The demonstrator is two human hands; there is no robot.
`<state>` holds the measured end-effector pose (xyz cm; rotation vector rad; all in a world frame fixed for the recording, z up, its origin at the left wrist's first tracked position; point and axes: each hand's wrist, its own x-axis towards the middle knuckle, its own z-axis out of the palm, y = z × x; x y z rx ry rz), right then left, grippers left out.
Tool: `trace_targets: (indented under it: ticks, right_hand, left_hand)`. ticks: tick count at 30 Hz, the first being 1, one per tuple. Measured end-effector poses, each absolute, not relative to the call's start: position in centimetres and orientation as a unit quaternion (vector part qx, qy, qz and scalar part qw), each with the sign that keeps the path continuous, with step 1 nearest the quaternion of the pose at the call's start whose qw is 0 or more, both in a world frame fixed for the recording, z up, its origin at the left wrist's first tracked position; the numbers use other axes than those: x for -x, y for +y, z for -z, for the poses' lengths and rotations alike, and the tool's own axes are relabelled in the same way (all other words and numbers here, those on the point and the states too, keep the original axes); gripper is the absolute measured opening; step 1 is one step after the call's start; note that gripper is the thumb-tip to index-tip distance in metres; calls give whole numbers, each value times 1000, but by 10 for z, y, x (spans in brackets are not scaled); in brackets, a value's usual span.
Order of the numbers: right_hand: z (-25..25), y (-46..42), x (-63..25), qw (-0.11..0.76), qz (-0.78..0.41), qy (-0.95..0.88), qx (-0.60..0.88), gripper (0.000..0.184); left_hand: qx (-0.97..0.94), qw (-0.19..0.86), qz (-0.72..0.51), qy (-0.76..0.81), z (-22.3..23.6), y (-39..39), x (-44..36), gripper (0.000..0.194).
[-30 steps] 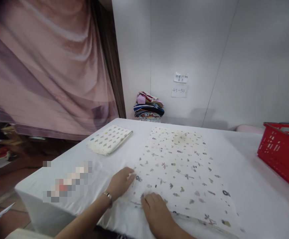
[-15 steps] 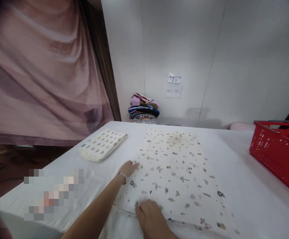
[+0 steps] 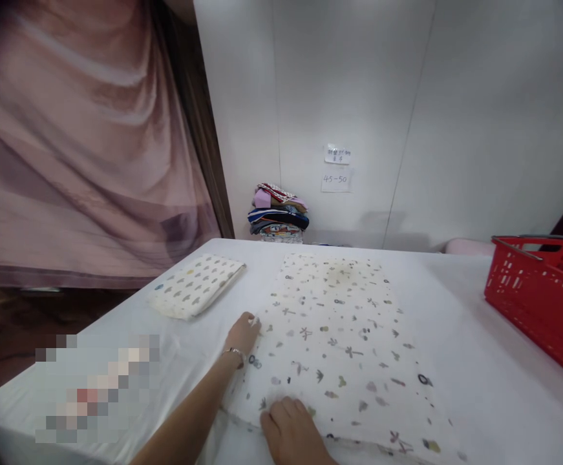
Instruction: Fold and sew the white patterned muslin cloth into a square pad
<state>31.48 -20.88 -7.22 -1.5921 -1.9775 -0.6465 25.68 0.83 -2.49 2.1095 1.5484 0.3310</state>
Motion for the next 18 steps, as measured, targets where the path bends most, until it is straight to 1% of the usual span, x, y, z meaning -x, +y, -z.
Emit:
trace_targets:
  ticks: [2,4,8,11,13,15,18]
  right_hand:
    - [74,-207,-314,270,259,-721,583,2]
    - [76,-206,-313,277,269,-716,581,2]
    - [77,-206,-312,263,246,-722,591,2]
    - [76,-209,-313,246,227,-728,598,6]
    - [75,-212,-314,236,207,-736,599,13]
    - [74,-214,-315,222,185,-740,607,20]
    - [71,-217,-315,195,170,-739,622,22]
  left_hand:
    - [-778,249,-121,564,25,11,-257,33]
    - [-781,245,-117,562,24,13,-258,36]
    - [-797,217,-110,553,24,9,-262,29]
    - [-807,197,-101,548,25,5,-265,29]
    - [-808,195,-92,549,24,6,-266,31]
    - [-806,201,-81,551,20,8,-265,35]
    - [-802,215,-60,554,14,11,-259,43]
